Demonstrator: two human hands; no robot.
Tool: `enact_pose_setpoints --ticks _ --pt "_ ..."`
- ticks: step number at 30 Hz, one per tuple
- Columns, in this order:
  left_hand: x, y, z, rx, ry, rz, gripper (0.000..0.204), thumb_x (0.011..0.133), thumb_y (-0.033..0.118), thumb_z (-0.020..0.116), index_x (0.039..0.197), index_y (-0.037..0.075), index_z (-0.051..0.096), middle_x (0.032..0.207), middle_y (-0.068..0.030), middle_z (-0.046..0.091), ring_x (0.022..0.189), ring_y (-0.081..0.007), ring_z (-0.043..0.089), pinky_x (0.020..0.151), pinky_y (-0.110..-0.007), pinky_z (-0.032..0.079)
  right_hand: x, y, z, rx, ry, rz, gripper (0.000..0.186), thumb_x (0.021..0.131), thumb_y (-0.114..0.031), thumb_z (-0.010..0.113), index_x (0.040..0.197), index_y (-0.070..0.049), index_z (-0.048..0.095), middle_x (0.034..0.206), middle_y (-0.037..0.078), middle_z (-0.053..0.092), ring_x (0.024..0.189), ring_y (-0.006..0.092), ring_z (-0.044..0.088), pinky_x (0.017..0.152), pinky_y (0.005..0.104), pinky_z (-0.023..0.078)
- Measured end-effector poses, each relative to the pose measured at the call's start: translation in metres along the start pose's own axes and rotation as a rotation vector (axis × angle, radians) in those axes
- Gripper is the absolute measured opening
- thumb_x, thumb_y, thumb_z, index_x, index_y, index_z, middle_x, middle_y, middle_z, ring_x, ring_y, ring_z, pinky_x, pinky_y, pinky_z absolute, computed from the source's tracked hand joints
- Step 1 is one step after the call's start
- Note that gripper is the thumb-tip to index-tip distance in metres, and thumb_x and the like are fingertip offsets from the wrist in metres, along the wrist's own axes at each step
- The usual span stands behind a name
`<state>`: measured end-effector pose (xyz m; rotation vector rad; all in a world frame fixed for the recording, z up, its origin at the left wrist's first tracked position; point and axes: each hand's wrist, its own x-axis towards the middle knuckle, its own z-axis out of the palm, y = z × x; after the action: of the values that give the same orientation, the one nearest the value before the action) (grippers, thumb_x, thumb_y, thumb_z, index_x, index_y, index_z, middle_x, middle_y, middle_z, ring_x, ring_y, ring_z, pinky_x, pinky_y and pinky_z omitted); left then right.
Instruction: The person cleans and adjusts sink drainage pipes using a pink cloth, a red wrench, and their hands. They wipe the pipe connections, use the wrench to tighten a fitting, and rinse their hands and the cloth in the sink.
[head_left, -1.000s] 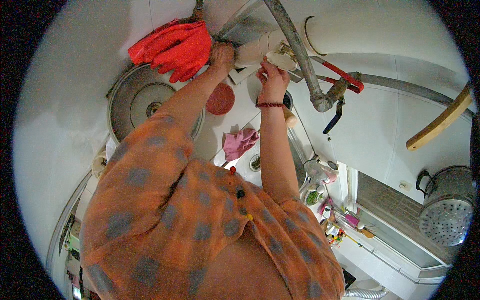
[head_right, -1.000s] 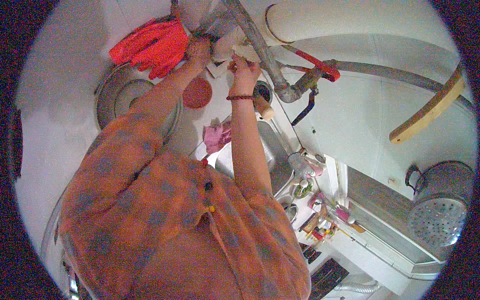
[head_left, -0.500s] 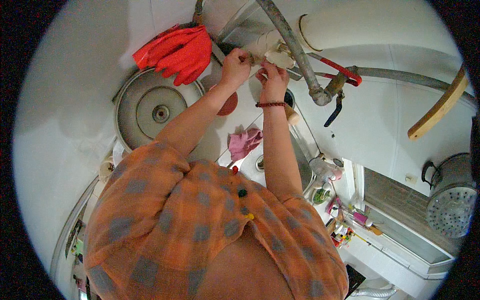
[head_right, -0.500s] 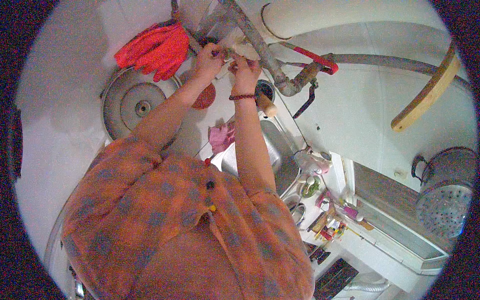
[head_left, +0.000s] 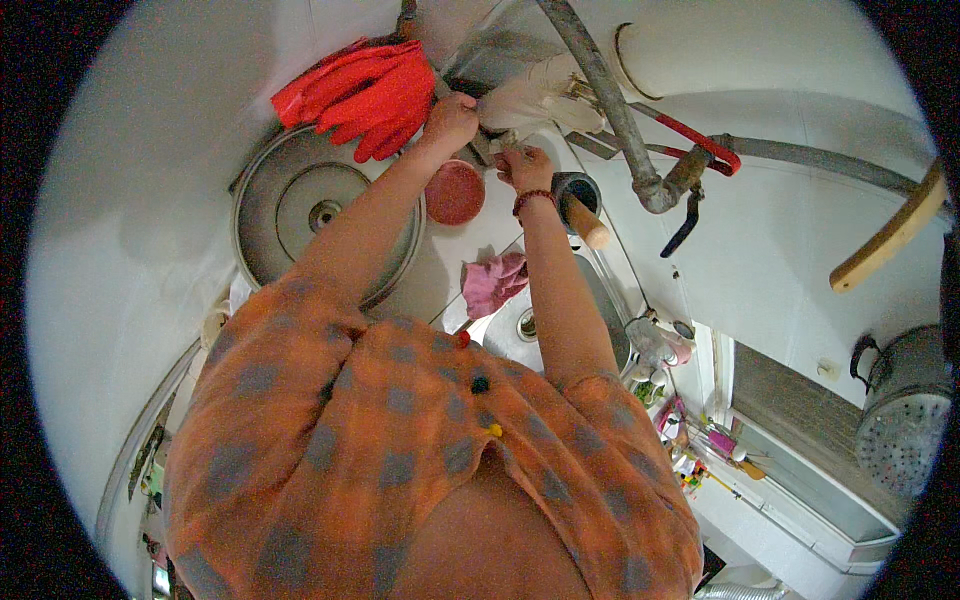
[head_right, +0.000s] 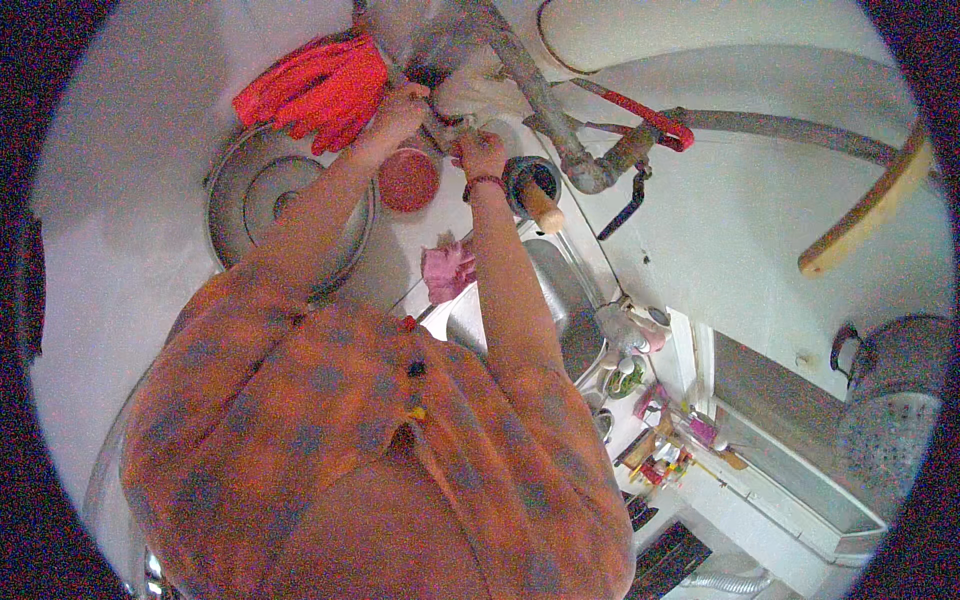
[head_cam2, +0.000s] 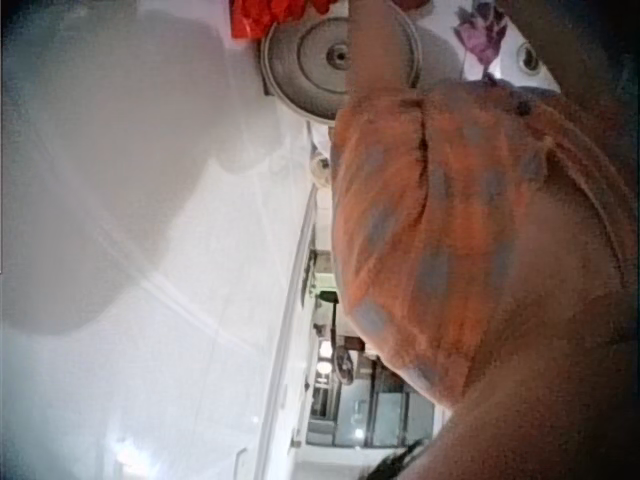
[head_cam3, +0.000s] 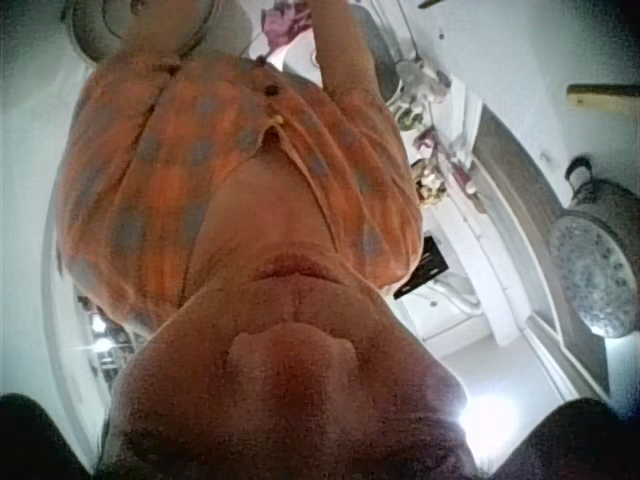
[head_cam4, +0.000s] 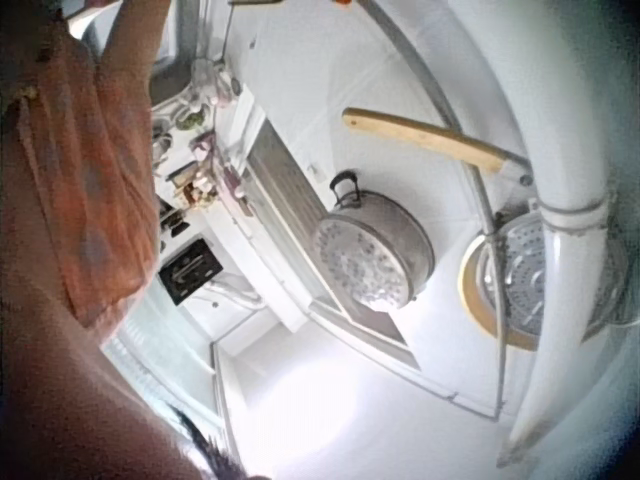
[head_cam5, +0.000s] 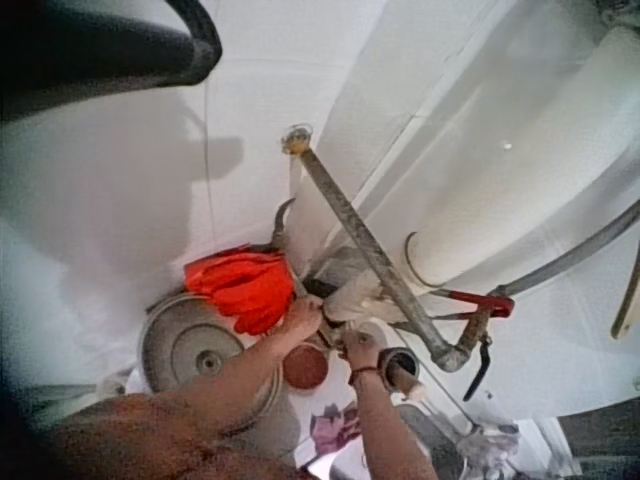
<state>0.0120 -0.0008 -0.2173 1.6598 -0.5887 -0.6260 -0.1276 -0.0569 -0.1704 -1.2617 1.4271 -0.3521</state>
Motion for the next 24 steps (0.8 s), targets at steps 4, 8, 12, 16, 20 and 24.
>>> enact_pose_setpoints --ticks 4,8,12,16,20,24 --pt "0.013 -0.02 0.011 0.243 -0.147 -0.055 0.017 0.065 0.01 0.049 0.073 -0.004 0.056 0.075 -0.0226 0.058 0.077 -0.0369 0.057 0.071 -0.038 0.045 0.037 0.009 0.023 -0.637 0.123 -0.238 0.028 0.07 -0.022 0.065 0.085 0.002 0.063 0.077 0.016 0.065 0.069 0.0265 0.063 0.06 0.0336 0.051" --pt "0.004 -0.016 0.027 0.299 -0.048 -0.067 0.016 0.065 0.009 0.049 0.071 -0.005 0.055 0.075 -0.0258 0.057 0.079 -0.04 0.056 0.073 -0.041 0.045 0.045 0.012 0.026 -0.792 0.256 -0.371 0.035 0.066 -0.029 0.065 0.079 0.003 0.064 0.078 0.019 0.064 0.072 0.0325 0.062 0.066 0.0383 0.048" --pt "0.02 -0.054 0.02 0.601 -0.21 0.164 0.022 0.075 0.012 0.046 0.089 -0.001 0.057 0.082 -0.0212 0.059 0.085 -0.038 0.057 0.076 -0.046 0.045 0.046 0.019 0.034 -0.656 0.217 -0.449 0.028 0.069 -0.021 0.065 0.073 0.006 0.061 0.069 0.015 0.063 0.055 0.0253 0.057 0.055 0.0354 0.047" --pt "0.013 -0.058 0.014 0.351 -0.094 -0.009 0.019 0.065 0.006 0.051 0.081 -0.003 0.056 0.076 -0.0211 0.058 0.077 -0.0356 0.058 0.071 -0.041 0.045 0.008 -0.011 0.038 0.17 0.052 -0.191 0.017 0.073 -0.009 0.065 0.064 0.0 0.053 0.061 0.007 0.056 0.045 0.0135 0.048 0.04 0.0235 0.037" --pt "0.009 -0.014 0.015 0.109 -0.101 -0.149 0.018 0.064 0.007 0.053 0.079 -0.003 0.056 0.073 -0.0189 0.059 0.073 -0.0335 0.058 0.068 -0.041 0.045 0.02 -0.001 0.026 0.032 0.205 -0.363 0.022 0.069 -0.015 0.07 0.071 0.003 0.057 0.063 0.008 0.059 0.047 0.0168 0.052 0.045 0.0287 0.043" --pt "0.01 -0.043 0.013 0.58 -0.113 0.172 0.01 0.063 0.007 0.053 0.067 -0.002 0.055 0.07 -0.0186 0.059 0.071 -0.0345 0.058 0.065 -0.041 0.046 0.039 0.019 0.035 -0.56 0.359 -0.529 0.029 0.065 -0.019 0.072 0.077 0.005 0.06 0.064 0.007 0.06 0.05 0.0183 0.054 0.05 0.0325 0.046"
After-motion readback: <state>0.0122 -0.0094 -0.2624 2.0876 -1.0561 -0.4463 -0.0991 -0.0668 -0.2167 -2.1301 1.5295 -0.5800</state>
